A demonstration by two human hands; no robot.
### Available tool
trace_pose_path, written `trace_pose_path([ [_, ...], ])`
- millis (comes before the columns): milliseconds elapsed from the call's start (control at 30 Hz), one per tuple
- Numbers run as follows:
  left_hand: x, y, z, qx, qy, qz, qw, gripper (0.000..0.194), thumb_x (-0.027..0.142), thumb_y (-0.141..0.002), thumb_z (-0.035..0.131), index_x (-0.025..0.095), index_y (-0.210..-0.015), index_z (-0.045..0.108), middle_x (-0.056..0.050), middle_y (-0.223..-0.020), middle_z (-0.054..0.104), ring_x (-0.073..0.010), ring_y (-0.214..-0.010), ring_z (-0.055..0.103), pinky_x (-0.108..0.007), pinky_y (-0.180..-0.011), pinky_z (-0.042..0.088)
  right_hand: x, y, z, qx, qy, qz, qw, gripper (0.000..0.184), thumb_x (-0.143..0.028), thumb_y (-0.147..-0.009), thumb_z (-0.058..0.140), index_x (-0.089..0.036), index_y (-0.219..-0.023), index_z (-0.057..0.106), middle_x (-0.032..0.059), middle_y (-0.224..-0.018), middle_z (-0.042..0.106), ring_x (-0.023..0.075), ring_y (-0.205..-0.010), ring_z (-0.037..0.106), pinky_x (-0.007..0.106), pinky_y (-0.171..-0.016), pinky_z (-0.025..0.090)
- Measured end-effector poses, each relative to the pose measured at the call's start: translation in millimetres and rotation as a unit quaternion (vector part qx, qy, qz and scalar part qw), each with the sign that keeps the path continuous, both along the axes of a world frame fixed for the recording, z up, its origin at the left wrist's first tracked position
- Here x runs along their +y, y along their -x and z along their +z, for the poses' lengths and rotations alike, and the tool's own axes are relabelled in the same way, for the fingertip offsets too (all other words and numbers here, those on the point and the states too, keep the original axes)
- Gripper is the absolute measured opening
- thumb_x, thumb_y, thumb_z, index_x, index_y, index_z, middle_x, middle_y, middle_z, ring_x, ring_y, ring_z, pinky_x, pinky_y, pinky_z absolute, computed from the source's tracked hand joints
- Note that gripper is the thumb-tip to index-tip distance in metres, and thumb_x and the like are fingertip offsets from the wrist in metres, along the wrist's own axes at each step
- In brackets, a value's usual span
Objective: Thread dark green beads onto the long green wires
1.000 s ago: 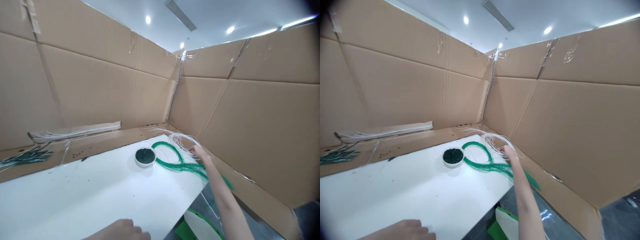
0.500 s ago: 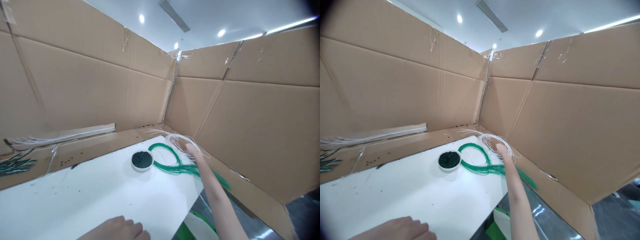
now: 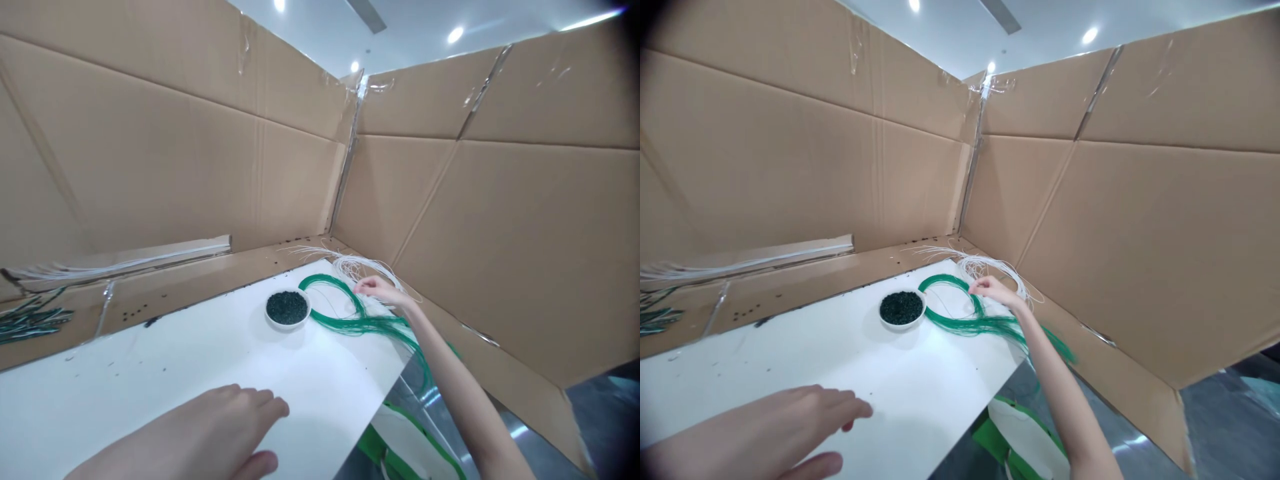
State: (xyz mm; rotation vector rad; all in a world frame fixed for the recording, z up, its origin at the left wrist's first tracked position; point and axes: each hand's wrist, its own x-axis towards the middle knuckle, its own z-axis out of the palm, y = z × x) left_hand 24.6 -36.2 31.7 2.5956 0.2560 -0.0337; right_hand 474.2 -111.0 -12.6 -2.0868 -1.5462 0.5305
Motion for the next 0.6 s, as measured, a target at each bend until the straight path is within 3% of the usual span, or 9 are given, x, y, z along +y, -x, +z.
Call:
trace_pose_path([
  [233,-0.5,-6.9,9.5,0.021,0.011,0.006,1.000,0.031,0.036,-0.091,0.044,0.034,-0.116,0.061,-0.002,-0.104,0.069,-0.0199,-0.090,0.066,-0.027,-0.076,0.048,1.3,45.0,-25.0,-0.014,0.064,0.093,0.993,0.029,-0.035,-0.089,0.057,-0.013,-0.107,0.059,0.0049,-0.104,0.062,0.0178,-0.089,0.062,0.035,-0.076,0.054],
  [600,-2.1,-13.4,26.7,0.016,0.033,-0.025,0.999,0.029,0.036,-0.092,0.043,0.035,-0.115,0.061,0.000,-0.107,0.069,-0.0187,-0.092,0.066,-0.025,-0.076,0.048,-6.5,42.3,-42.4,-0.018,0.052,0.088,0.995,0.028,-0.035,-0.089,0.057,-0.012,-0.105,0.060,0.0043,-0.102,0.062,0.0166,-0.086,0.062,0.033,-0.073,0.054],
])
